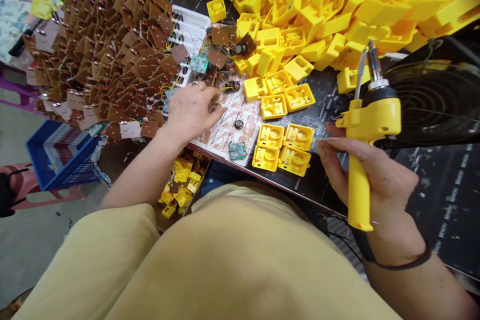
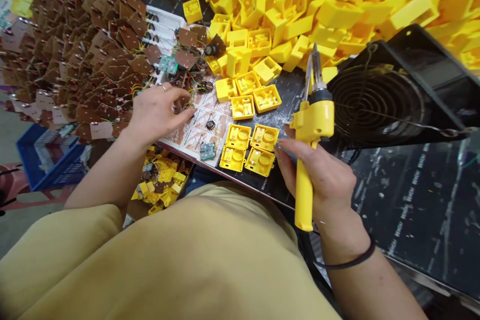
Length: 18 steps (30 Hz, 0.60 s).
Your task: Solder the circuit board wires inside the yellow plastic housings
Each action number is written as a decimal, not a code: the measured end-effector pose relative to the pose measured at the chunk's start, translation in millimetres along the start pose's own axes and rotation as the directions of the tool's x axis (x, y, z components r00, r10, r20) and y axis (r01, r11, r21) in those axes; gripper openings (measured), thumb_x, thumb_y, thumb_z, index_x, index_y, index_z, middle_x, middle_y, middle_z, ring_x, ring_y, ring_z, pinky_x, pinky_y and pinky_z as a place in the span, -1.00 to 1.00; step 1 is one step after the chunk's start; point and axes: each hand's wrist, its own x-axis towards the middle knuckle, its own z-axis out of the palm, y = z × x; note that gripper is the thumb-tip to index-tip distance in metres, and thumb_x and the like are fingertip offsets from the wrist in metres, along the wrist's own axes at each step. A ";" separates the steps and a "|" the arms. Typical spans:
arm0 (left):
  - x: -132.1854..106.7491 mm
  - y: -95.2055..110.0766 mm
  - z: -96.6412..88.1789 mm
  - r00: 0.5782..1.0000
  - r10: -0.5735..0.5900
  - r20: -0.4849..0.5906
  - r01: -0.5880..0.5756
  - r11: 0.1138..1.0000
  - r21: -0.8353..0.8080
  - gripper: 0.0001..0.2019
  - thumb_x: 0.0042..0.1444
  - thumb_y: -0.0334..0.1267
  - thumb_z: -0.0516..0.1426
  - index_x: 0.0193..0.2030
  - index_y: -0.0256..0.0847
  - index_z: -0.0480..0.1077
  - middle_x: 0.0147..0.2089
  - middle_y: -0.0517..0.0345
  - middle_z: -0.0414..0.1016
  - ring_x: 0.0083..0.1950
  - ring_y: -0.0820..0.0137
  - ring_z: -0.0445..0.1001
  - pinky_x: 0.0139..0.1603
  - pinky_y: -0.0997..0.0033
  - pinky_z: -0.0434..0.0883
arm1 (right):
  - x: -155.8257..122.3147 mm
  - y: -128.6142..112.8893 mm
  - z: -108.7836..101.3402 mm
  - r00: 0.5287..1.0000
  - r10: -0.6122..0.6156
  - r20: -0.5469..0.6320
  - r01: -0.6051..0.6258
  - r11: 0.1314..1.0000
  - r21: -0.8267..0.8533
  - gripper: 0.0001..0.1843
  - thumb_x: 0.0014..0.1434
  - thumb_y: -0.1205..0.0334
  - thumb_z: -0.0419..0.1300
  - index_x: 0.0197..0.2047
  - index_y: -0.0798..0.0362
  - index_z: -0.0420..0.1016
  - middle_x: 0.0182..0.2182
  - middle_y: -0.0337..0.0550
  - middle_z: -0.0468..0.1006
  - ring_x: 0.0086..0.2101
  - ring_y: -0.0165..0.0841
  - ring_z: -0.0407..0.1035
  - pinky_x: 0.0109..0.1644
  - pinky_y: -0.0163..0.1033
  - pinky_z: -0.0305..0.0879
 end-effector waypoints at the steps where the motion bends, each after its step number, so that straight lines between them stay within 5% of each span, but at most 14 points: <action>1: -0.8 -2.9 8.9 0.999 -0.009 -0.034 0.008 0.999 -0.051 -0.77 0.21 -0.10 0.18 -0.14 -0.13 0.61 -0.17 0.07 0.60 -0.05 0.18 0.55 0.01 0.18 0.46 | 0.1 -0.6 -0.4 1.000 0.002 0.003 -0.002 1.000 0.000 -0.70 0.16 0.37 0.39 -0.04 0.02 0.51 -0.07 -0.09 0.67 -0.18 -0.32 0.62 -0.08 -0.42 0.54; 4: 3.8 -16.2 23.2 0.968 -0.034 -0.247 -0.050 0.944 -0.326 -0.79 0.26 -0.11 0.18 -0.29 -0.13 0.57 -0.24 0.13 0.56 -0.13 0.33 0.54 -0.03 0.25 0.48 | 0.9 -2.7 -2.3 1.000 0.000 0.023 0.000 1.000 0.002 -0.68 0.16 0.38 0.39 -0.03 0.01 0.50 -0.07 -0.09 0.67 -0.17 -0.32 0.62 -0.10 -0.41 0.54; 6: 14.6 -26.8 20.2 0.897 -0.098 -0.431 -0.166 0.829 -0.534 -0.72 0.26 0.01 0.22 -0.32 -0.13 0.50 -0.21 0.17 0.56 -0.11 0.41 0.54 0.00 0.31 0.50 | 3.9 -4.7 -2.6 0.999 0.000 0.032 0.000 1.000 0.007 -0.67 0.17 0.37 0.39 -0.01 0.00 0.49 -0.09 -0.10 0.67 -0.17 -0.32 0.62 -0.11 -0.40 0.54; 8: 31.0 -34.3 9.5 0.852 -0.176 -0.493 -0.296 0.616 -0.730 -0.63 0.19 0.15 0.28 -0.28 -0.14 0.43 -0.15 0.23 0.58 -0.05 0.45 0.56 0.10 0.32 0.52 | 10.1 -7.2 1.0 0.999 0.006 0.045 -0.007 1.000 0.014 -0.65 0.20 0.32 0.37 0.04 -0.02 0.46 -0.05 -0.09 0.66 -0.11 -0.30 0.60 -0.03 -0.31 0.56; 12: 59.1 -22.6 -14.0 0.887 -0.120 -0.446 -0.430 0.138 -0.892 -0.55 0.04 0.09 0.42 -0.19 -0.12 0.34 -0.23 0.39 0.57 -0.05 0.44 0.64 0.10 0.33 0.58 | 27.0 -11.9 24.0 0.993 -0.033 0.114 0.029 0.999 0.040 -0.64 0.26 0.21 0.32 0.07 -0.04 0.36 -0.01 -0.08 0.61 0.05 -0.23 0.53 0.18 -0.02 0.51; 15: 55.5 6.6 -15.3 0.868 -0.062 -0.493 -0.484 0.119 -0.867 -0.71 0.15 -0.05 0.37 -0.29 -0.13 0.39 -0.36 0.38 0.54 -0.29 0.51 0.61 -0.25 0.50 0.55 | 33.2 -12.6 44.6 0.980 -0.094 0.175 0.087 0.995 0.048 -0.74 0.34 0.24 0.21 0.08 -0.08 0.34 -0.09 -0.16 0.61 -0.04 -0.27 0.55 0.27 0.09 0.43; 18: 36.2 30.2 -2.1 0.956 0.163 -0.246 -0.286 0.316 -0.905 -0.73 0.18 -0.07 0.33 -0.38 -0.17 0.44 -0.43 0.30 0.54 -0.40 0.53 0.51 -0.35 0.53 0.45 | 31.6 -12.9 51.0 0.965 -0.144 0.219 0.139 0.990 0.037 -0.75 0.39 0.29 0.13 0.11 -0.06 0.33 -0.13 -0.17 0.61 -0.12 -0.29 0.56 0.27 0.12 0.41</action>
